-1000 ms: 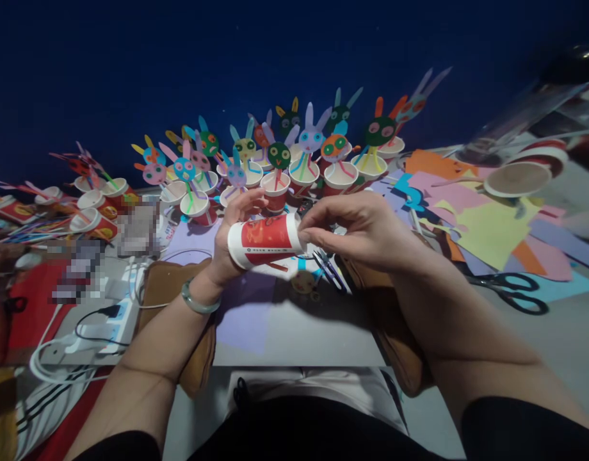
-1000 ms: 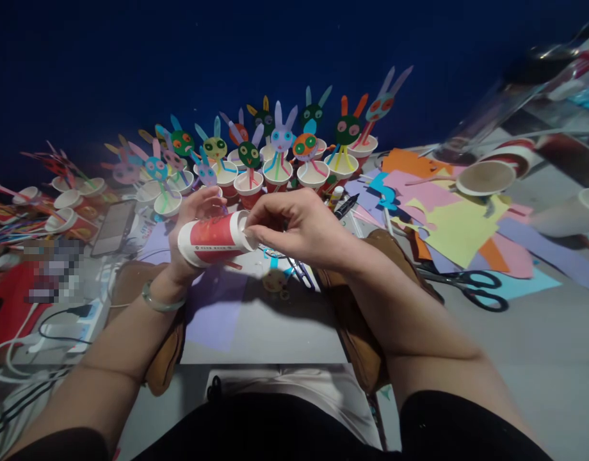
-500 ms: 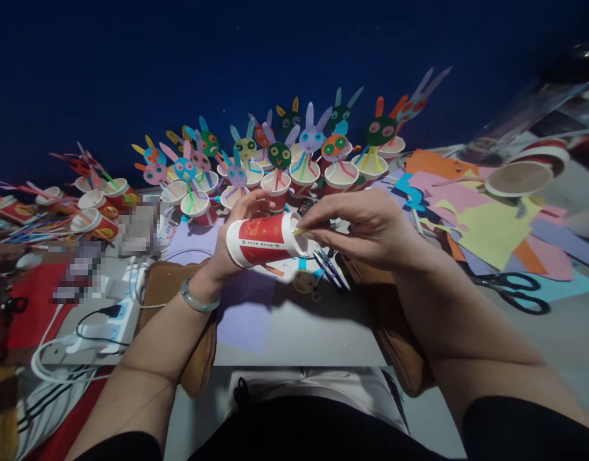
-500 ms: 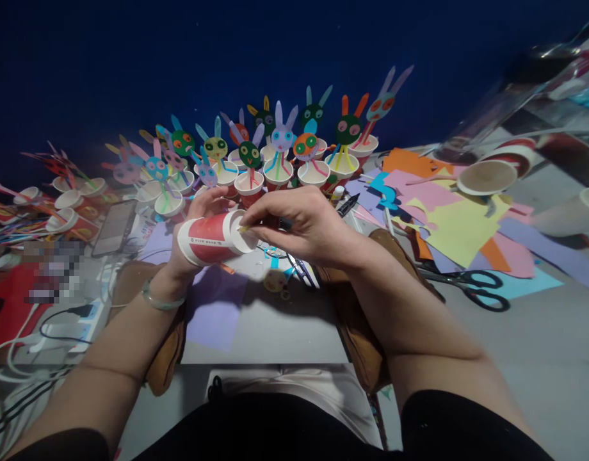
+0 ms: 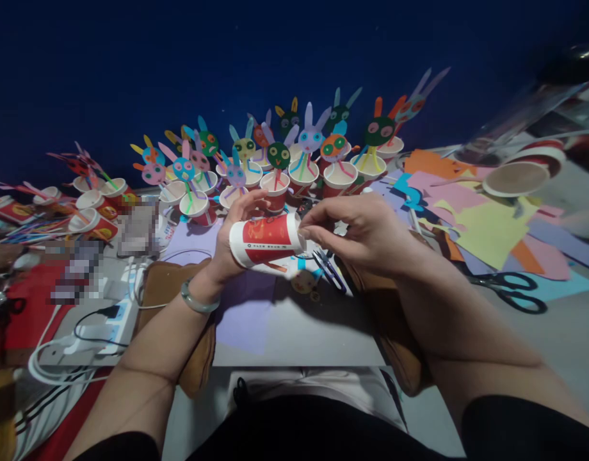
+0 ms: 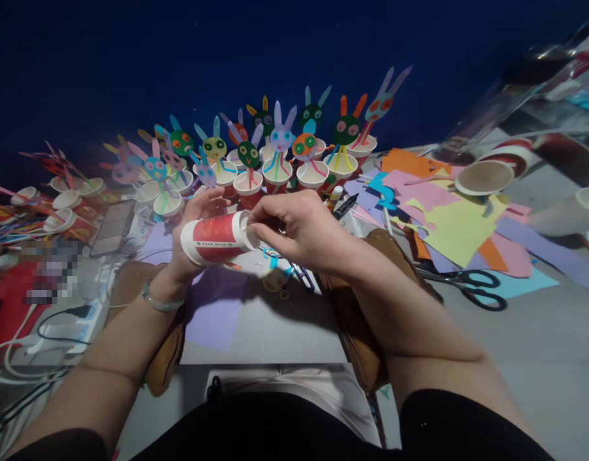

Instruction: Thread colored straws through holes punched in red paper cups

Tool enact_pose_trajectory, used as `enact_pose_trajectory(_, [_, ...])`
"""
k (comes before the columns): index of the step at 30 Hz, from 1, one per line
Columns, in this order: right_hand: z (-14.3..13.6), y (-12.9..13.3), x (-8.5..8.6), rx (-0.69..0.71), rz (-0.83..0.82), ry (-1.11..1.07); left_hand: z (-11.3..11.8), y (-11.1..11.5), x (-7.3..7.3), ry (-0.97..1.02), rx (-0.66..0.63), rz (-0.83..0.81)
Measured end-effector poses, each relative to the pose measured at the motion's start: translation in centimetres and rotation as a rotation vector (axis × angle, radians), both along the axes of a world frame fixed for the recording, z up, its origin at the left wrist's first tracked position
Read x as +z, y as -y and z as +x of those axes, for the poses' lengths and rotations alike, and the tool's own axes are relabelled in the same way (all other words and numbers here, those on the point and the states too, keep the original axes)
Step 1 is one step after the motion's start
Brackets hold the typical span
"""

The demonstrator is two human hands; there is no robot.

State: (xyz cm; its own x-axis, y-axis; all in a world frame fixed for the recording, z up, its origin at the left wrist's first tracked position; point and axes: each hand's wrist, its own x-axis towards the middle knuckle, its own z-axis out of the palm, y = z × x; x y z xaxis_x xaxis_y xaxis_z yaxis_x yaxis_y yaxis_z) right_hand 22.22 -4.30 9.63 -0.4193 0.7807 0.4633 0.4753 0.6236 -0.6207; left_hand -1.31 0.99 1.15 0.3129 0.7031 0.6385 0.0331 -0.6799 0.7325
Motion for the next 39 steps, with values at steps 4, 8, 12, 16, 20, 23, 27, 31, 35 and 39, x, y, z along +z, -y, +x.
enact_pose_trajectory(4, [-0.4,0.0,0.0,-0.013,-0.093,-0.076,0.0,0.0,-0.1,0.007,-0.021,-0.022])
enact_pose_trajectory(8, [-0.1,-0.2,0.0,0.080,-0.069,-0.124,-0.1,-0.4,-0.5,-0.025,-0.100,-0.087])
enact_pose_trajectory(12, [0.4,-0.5,0.0,0.149,-0.002,-0.103,-0.5,-1.0,-1.1,-0.098,-0.159,-0.108])
enact_pose_trajectory(16, [0.6,-0.9,0.0,0.187,0.012,-0.076,-0.9,-1.1,-1.0,-0.210,-0.207,-0.113])
enact_pose_trajectory(20, [0.5,-1.3,-0.2,0.226,0.045,-0.063,-1.0,-0.6,-0.5,-0.250,-0.173,-0.129])
enact_pose_trajectory(23, [0.4,-1.2,-0.2,0.197,0.056,-0.060,-0.8,-0.5,-0.4,-0.195,-0.179,-0.179])
enact_pose_trajectory(27, [0.2,-0.9,-0.1,0.135,0.028,-0.051,-0.6,-0.5,-0.6,-0.121,-0.172,-0.212])
enact_pose_trajectory(31, [-0.3,-0.5,-0.3,0.049,-0.003,-0.075,-0.4,-0.5,-0.5,-0.049,-0.161,-0.162])
enact_pose_trajectory(35, [-1.2,-0.1,-0.8,-0.058,-0.056,-0.135,-0.6,-0.4,-0.5,-0.054,-0.105,-0.158])
enact_pose_trajectory(39, [-1.6,-0.3,-1.5,-0.089,-0.108,-0.242,-1.0,-0.9,-0.7,-0.087,-0.089,-0.149])
